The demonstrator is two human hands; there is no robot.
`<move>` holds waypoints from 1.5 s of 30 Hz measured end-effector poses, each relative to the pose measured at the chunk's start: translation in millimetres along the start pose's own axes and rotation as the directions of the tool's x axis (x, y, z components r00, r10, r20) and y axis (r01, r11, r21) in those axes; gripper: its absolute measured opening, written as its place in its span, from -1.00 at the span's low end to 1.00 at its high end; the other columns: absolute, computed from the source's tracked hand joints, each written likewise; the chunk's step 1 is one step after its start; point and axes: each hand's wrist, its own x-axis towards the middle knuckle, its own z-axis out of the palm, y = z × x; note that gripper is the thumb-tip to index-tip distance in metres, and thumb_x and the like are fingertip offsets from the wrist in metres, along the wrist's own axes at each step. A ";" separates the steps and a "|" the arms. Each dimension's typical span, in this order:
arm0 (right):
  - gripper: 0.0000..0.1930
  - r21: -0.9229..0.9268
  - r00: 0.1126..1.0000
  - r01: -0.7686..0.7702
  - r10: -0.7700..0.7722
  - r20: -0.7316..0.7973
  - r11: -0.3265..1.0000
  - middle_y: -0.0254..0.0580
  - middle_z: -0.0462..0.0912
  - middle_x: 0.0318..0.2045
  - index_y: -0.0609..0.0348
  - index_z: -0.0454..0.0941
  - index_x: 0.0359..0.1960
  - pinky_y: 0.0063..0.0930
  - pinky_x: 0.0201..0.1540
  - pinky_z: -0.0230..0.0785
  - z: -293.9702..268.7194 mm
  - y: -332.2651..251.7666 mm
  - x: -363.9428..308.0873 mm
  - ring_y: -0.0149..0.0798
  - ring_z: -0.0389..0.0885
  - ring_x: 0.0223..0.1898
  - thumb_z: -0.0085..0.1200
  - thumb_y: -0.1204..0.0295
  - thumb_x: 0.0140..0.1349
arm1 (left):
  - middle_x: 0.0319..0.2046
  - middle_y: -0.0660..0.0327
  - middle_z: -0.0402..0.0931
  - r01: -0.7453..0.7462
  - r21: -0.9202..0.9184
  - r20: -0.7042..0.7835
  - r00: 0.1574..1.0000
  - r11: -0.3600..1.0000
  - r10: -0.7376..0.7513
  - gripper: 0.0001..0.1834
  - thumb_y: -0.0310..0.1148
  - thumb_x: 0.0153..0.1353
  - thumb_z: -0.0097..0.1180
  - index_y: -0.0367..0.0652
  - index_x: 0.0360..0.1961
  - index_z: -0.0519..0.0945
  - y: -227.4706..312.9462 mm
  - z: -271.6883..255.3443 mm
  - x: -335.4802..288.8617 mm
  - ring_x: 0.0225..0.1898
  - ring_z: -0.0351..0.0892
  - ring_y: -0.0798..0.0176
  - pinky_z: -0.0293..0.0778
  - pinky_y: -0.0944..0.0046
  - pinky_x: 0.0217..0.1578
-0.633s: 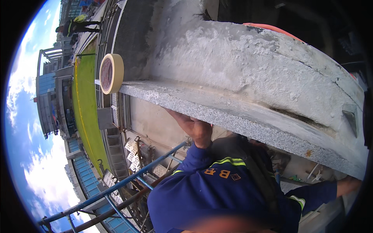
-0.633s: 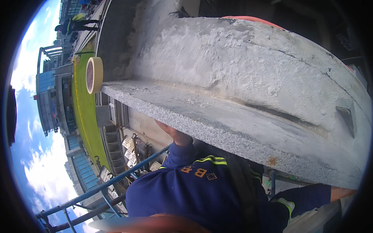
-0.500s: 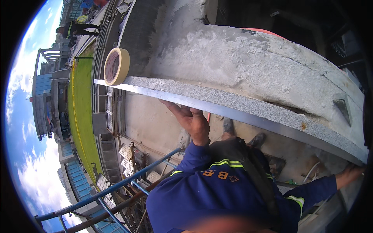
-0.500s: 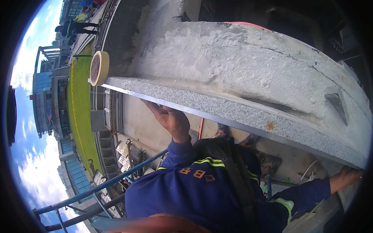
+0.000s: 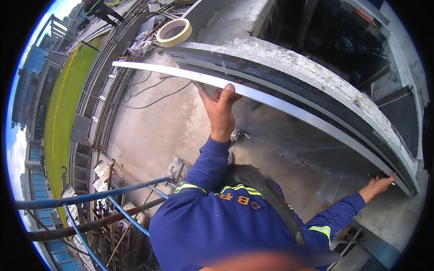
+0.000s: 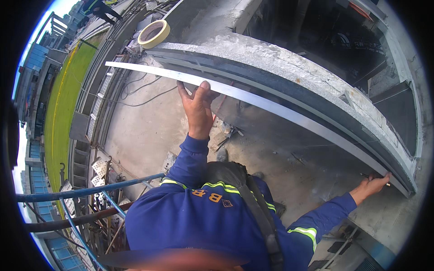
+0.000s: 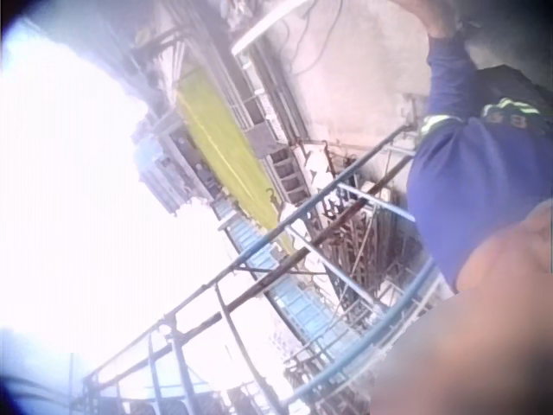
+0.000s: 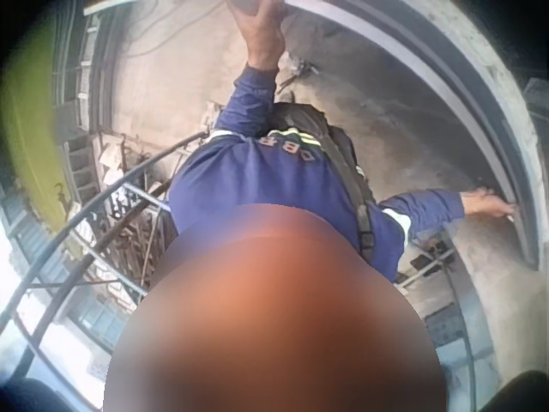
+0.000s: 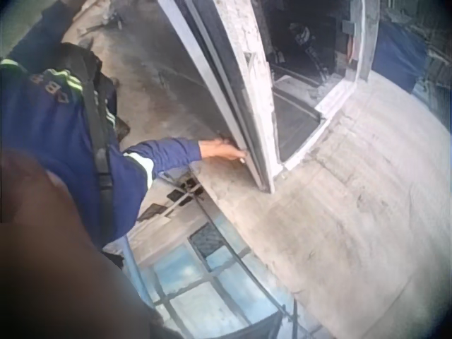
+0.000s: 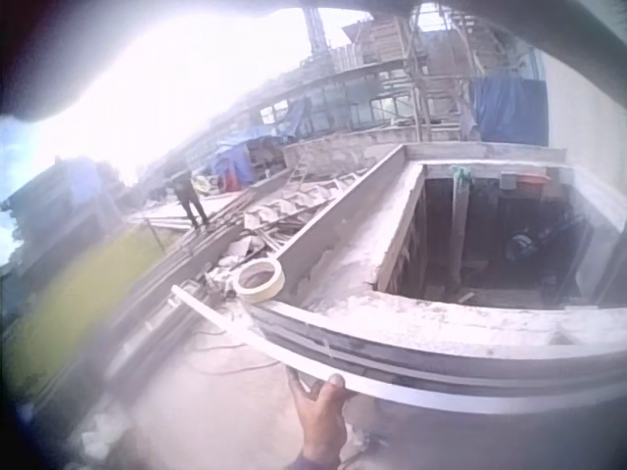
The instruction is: The person positions a long metal trim strip along the curved edge of a dark stone or concrete structure, repeatedly aligning and pressing it into place. The person uses both hands to hold and adjust the trim along the curve.
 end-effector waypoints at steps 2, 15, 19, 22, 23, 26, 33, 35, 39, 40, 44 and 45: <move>-0.51 0.052 1.000 -0.022 0.022 -0.008 0.998 -0.22 0.58 -0.27 0.29 0.60 0.10 -0.47 -0.52 0.10 -5.5 5.0 -10.6 -0.38 0.47 -0.42 0.14 0.07 0.42 | 0.07 0.00 0.51 0.033 -0.024 0.002 0.999 0.999 -0.033 0.18 -0.51 0.32 0.28 0.03 0.67 -0.37 -1.2 -14.7 -10.1 0.02 0.66 0.07 0.68 -0.11 0.06; -0.44 0.057 0.985 -0.172 0.170 0.042 0.983 -0.15 0.62 0.06 0.11 0.49 0.29 -0.37 -0.20 0.39 -62.5 50.9 -108.8 -0.22 0.64 0.03 -0.05 0.00 0.45 | 0.08 0.00 0.52 0.410 -0.121 -0.084 0.903 0.904 -0.420 -0.51 -0.09 0.47 0.23 -0.18 0.16 0.36 -27.5 -121.6 -0.1 0.10 0.58 -0.04 0.50 -0.30 0.18; -0.39 0.143 0.970 -0.119 0.085 0.229 0.983 -0.14 0.64 0.00 0.17 0.48 0.31 -0.36 -0.15 0.48 -68.3 17.4 -143.2 -0.17 0.69 0.01 -0.05 -0.07 0.48 | 0.20 -0.08 0.43 0.396 -0.371 -0.145 0.869 0.840 -0.473 -0.38 0.09 0.50 0.17 -0.19 0.23 0.32 -45.5 -142.7 16.5 0.24 0.49 -0.20 0.39 -0.35 0.28; -0.32 0.152 0.962 -0.070 0.026 0.273 0.986 -0.15 0.65 -0.05 0.19 0.46 0.33 -0.37 -0.09 0.53 -61.3 -12.0 -176.5 -0.16 0.69 0.00 -0.06 -0.17 0.51 | 0.24 -0.09 0.42 0.337 -0.418 -0.252 0.849 0.844 -0.464 -0.30 0.23 0.53 0.04 -0.14 0.31 0.27 -62.3 -177.6 41.5 0.26 0.50 -0.22 0.45 -0.21 0.28; -0.30 0.159 0.951 -0.034 -0.017 0.308 0.987 -0.15 0.65 -0.06 0.19 0.46 0.33 -0.37 -0.07 0.55 -58.9 -19.9 -186.4 -0.16 0.69 0.00 -0.07 -0.20 0.52 | 0.27 -0.12 0.42 0.324 -0.410 -0.333 0.817 0.853 -0.471 -0.29 0.22 0.55 0.01 -0.11 0.40 0.24 -69.8 -190.6 49.4 0.27 0.51 -0.19 0.49 -0.14 0.27; -0.32 0.246 0.958 0.015 -0.085 0.275 0.969 -0.16 0.64 -0.11 0.17 0.44 0.29 -0.33 -0.02 0.57 -59.6 -41.4 -206.7 -0.22 0.66 -0.10 0.00 -0.20 0.51 | -0.02 0.01 0.48 0.249 -0.333 -0.501 0.771 0.909 -0.394 -0.30 0.25 0.48 0.11 -0.18 0.20 0.31 -89.3 -242.3 68.2 -0.07 0.59 -0.07 0.61 -0.07 -0.01; -0.48 0.201 0.885 -0.095 -0.009 0.465 0.975 -0.16 0.68 -0.19 0.05 0.49 0.16 -0.62 -0.54 0.27 -35.9 -23.6 -277.7 -0.36 0.62 -0.31 0.10 -0.12 0.49 | -0.16 0.01 0.48 0.438 -0.350 -0.565 0.606 0.828 -0.560 -0.45 -0.02 0.42 0.33 -0.20 0.11 0.39 -137.3 -367.5 55.1 -0.16 0.61 -0.05 0.67 -0.02 -0.11; -0.49 0.038 0.894 -0.049 0.026 0.448 0.998 -0.19 0.68 -0.25 0.07 0.56 0.09 -0.65 -0.61 0.12 -25.2 -15.3 -302.3 -0.44 0.60 -0.38 0.15 -0.11 0.43 | -0.21 0.03 0.48 0.466 -0.403 -0.524 0.588 0.788 -0.616 -0.56 -0.10 0.44 0.30 -0.17 0.06 0.42 -145.5 -383.3 43.6 -0.13 0.60 -0.08 0.63 -0.13 0.01; -0.49 -0.091 0.897 -0.123 0.150 0.415 0.988 -0.10 0.71 -0.20 0.10 0.58 0.09 -0.66 -0.66 0.03 -11.8 4.0 -338.8 -0.50 0.54 -0.47 0.18 -0.08 0.42 | -0.30 0.08 0.51 0.471 -0.506 -0.508 0.514 0.722 -0.691 -0.69 -0.31 0.42 0.32 -0.14 -0.02 0.44 -138.9 -409.6 20.5 -0.23 0.61 -0.07 0.66 -0.27 -0.05; -0.48 -0.119 0.882 -0.130 0.169 0.439 0.984 -0.09 0.71 -0.20 0.10 0.59 0.10 -0.66 -0.67 0.04 -13.8 7.7 -345.7 -0.50 0.54 -0.46 0.17 -0.09 0.43 | -0.27 0.08 0.52 0.476 -0.486 -0.490 0.546 0.733 -0.679 -0.70 -0.36 0.41 0.33 -0.17 -0.01 0.44 -133.6 -417.5 14.7 -0.22 0.62 -0.06 0.67 -0.23 -0.03; -0.41 -0.178 0.829 -0.125 0.202 0.521 0.976 -0.09 0.70 -0.18 0.13 0.55 0.16 -0.67 -0.70 0.03 -22.4 21.7 -372.8 -0.45 0.61 -0.39 0.11 -0.15 0.46 | -0.23 0.08 0.54 0.491 -0.404 -0.573 0.522 0.772 -0.632 -0.71 -0.39 0.39 0.35 -0.18 -0.03 0.48 -106.1 -447.1 15.6 -0.19 0.65 -0.04 0.68 -0.14 -0.07; -0.40 -0.176 0.820 -0.114 0.193 0.539 0.978 -0.09 0.70 -0.17 0.14 0.54 0.18 -0.68 -0.70 0.03 -24.9 22.5 -377.6 -0.44 0.62 -0.38 0.10 -0.16 0.46 | -0.19 0.07 0.53 0.480 -0.382 -0.586 0.535 0.790 -0.609 -0.70 -0.37 0.38 0.35 -0.18 -0.03 0.47 -98.4 -454.8 18.0 -0.17 0.65 -0.04 0.67 -0.12 -0.03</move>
